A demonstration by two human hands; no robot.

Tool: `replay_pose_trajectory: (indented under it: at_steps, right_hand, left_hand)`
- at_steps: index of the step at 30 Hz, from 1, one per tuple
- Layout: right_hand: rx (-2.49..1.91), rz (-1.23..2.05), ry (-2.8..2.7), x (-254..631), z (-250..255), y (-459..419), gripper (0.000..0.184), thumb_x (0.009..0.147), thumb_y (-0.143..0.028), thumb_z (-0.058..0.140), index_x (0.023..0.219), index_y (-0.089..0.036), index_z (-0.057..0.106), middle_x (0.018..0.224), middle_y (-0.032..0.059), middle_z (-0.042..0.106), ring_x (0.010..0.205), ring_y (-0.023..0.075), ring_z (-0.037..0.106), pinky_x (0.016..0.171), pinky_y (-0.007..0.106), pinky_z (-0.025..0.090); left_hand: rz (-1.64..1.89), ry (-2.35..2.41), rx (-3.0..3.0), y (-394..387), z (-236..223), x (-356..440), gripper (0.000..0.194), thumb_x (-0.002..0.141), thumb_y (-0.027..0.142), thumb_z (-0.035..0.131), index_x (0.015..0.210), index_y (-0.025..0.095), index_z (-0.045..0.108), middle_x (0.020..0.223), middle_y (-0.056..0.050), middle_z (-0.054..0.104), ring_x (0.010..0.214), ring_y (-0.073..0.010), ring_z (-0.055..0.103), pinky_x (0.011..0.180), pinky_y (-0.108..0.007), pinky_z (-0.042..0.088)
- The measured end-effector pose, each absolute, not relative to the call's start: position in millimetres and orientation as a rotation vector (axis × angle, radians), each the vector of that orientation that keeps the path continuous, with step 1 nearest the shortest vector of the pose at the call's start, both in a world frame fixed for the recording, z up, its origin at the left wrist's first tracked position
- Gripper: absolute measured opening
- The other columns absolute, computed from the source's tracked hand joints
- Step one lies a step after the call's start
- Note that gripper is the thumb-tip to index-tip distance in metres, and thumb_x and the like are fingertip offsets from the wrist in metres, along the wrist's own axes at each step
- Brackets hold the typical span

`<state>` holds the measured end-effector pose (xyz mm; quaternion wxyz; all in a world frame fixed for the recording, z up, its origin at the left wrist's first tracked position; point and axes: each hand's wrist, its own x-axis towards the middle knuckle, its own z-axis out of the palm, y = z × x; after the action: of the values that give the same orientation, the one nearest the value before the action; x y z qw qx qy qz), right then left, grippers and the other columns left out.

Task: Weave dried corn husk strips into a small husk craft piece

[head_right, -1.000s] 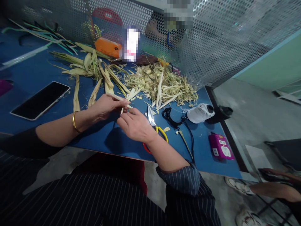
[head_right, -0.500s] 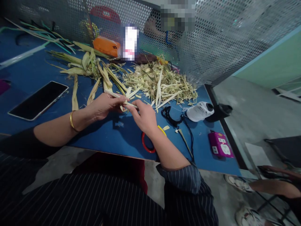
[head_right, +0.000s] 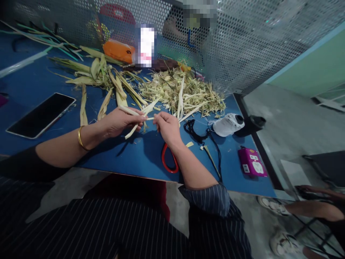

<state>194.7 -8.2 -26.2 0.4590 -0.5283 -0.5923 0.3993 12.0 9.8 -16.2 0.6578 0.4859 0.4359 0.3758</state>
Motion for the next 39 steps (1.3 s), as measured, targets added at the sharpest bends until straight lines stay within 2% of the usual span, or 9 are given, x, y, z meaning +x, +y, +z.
replay_pose_trajectory:
  at_steps: [6, 11, 19, 26, 28, 31, 33, 35, 39]
  right_hand:
    - [-1.191, 1.143, -1.418, 190, -28, -11, 0.027, 0.08, -0.045, 0.066, 0.073, -0.019, 0.066, 0.071, -0.0011, 0.063, 0.07, 0.0118, 0.055, 0.071, 0.026, 0.042]
    - [-1.153, 1.132, -1.283, 184, -29, -15, 0.028, 0.074, -0.04, 0.072, 0.062, -0.019, 0.06, 0.062, -0.0024, 0.059, 0.062, 0.0102, 0.051, 0.067, 0.026, 0.042]
    - [-1.231, 0.907, -1.238, 183, -33, -12, 0.028, 0.077, -0.031, 0.066, 0.056, -0.019, 0.052, 0.056, -0.0041, 0.052, 0.058, 0.0095, 0.045, 0.065, 0.026, 0.039]
    - [-1.363, 0.765, -1.406, 192, -37, -7, 0.033, 0.086, -0.041, 0.057, 0.061, -0.019, 0.052, 0.059, -0.0023, 0.054, 0.06, 0.0115, 0.047, 0.064, 0.028, 0.04]
    - [-1.46, 0.541, -1.506, 197, -34, -7, 0.033, 0.087, -0.048, 0.055, 0.072, -0.019, 0.058, 0.071, 0.0017, 0.061, 0.068, 0.015, 0.054, 0.07, 0.031, 0.044]
    - [-1.422, 0.149, -1.617, 200, -24, -9, 0.036, 0.083, -0.053, 0.061, 0.098, -0.021, 0.064, 0.106, 0.01, 0.064, 0.099, 0.0238, 0.058, 0.088, 0.04, 0.045]
    - [-1.283, 0.257, -1.789, 197, -18, -13, 0.032, 0.084, -0.051, 0.061, 0.098, -0.023, 0.067, 0.109, 0.0101, 0.065, 0.105, 0.0248, 0.058, 0.093, 0.041, 0.044]
    - [-1.153, 0.559, -1.892, 191, -15, -16, 0.024, 0.085, -0.045, 0.062, 0.087, -0.023, 0.069, 0.097, 0.0067, 0.068, 0.096, 0.0215, 0.062, 0.09, 0.037, 0.046]
    - [-1.15, 0.879, -1.661, 182, -16, -19, 0.02, 0.078, -0.035, 0.069, 0.067, -0.02, 0.062, 0.071, -0.0008, 0.061, 0.069, 0.0134, 0.056, 0.069, 0.029, 0.047]
  left_hand:
    - [0.789, 0.933, 1.25, 5, -13, 12, 0.027, 0.067, 0.03, 0.082, 0.08, 0.009, 0.069, 0.061, -0.004, 0.064, 0.057, -0.0127, 0.062, 0.051, -0.022, 0.047]
    - [0.646, 0.911, 1.144, 1, -16, 14, 0.03, 0.077, 0.039, 0.074, 0.082, 0.01, 0.069, 0.065, -0.005, 0.067, 0.058, -0.0129, 0.064, 0.057, -0.025, 0.053]
    - [0.698, 0.902, 1.251, 0, -21, 17, 0.019, 0.073, 0.027, 0.076, 0.077, 0.01, 0.071, 0.057, -0.002, 0.061, 0.053, -0.0112, 0.06, 0.052, -0.022, 0.045]
    - [0.621, 0.864, 1.277, 1, -15, 12, 0.024, 0.074, 0.032, 0.075, 0.073, 0.01, 0.066, 0.062, -0.004, 0.064, 0.056, -0.0124, 0.062, 0.054, -0.023, 0.048]
    - [0.615, 0.896, 1.27, 1, -16, 12, 0.026, 0.074, 0.034, 0.076, 0.073, 0.01, 0.066, 0.063, -0.005, 0.064, 0.056, -0.0126, 0.063, 0.05, -0.022, 0.045]
    - [0.597, 0.89, 1.302, 1, -16, 13, 0.025, 0.074, 0.033, 0.076, 0.074, 0.009, 0.067, 0.06, -0.004, 0.062, 0.053, -0.0122, 0.061, 0.049, -0.022, 0.046]
    - [0.569, 0.883, 1.317, -1, -16, 15, 0.02, 0.073, 0.027, 0.075, 0.069, 0.01, 0.066, 0.057, -0.003, 0.061, 0.05, -0.0116, 0.06, 0.05, -0.023, 0.048]
    - [0.52, 0.905, 1.334, -2, -16, 17, 0.016, 0.072, 0.021, 0.074, 0.062, 0.012, 0.064, 0.052, -0.002, 0.059, 0.046, -0.0113, 0.058, 0.049, -0.024, 0.049]
    - [0.498, 0.92, 1.323, -7, -14, 21, 0.02, 0.074, 0.025, 0.073, 0.061, 0.013, 0.065, 0.048, -0.002, 0.057, 0.043, -0.0103, 0.056, 0.047, -0.022, 0.046]
